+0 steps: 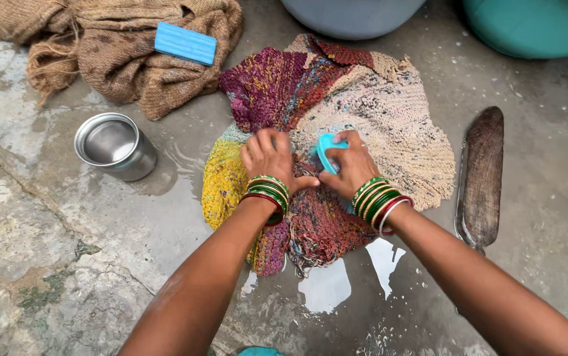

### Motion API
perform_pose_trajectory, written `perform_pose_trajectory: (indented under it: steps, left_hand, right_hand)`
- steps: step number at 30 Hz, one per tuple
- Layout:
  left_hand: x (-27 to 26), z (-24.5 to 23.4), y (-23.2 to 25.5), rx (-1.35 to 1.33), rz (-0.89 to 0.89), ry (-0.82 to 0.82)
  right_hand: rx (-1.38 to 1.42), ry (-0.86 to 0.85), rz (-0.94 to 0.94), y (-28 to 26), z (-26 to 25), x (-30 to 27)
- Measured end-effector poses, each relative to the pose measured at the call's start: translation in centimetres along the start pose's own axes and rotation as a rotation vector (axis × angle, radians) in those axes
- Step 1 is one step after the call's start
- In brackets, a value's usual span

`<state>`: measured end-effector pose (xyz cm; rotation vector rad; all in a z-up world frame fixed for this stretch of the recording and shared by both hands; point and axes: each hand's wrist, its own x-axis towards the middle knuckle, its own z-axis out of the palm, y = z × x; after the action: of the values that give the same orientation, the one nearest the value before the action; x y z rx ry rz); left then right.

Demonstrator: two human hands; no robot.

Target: The person washes a woven mat by hand on a stone floor, first pouring water from a small metal cup and applying soap with a blue bar, then scrubbing the fabric with a blue brush and a wooden paddle. The person then rinses the mat in a large blue tub filled with soapy water and continues to pour fresh water over it.

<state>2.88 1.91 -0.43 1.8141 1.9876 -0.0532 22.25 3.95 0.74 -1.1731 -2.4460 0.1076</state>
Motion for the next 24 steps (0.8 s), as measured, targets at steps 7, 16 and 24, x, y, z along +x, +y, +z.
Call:
perform_pose_trajectory:
  steps: [7,16,24]
  left_hand:
    - [-0.4,2.0,1.0,0.375,0.282,-0.190]
    - [-0.2,-1.7,4.0,0.397,0.211,-0.412]
    - [0.3,-1.4,4.3,0.434,0.219,-0.483]
  right_hand:
    - [-0.255,-0.139,0.202,-5.5,2.3,-3.8]
    - [-0.378,-0.066,0.223,7.3,1.9,7.2]
    - [-0.364,-0.185,0.068,7.3,1.3,2.5]
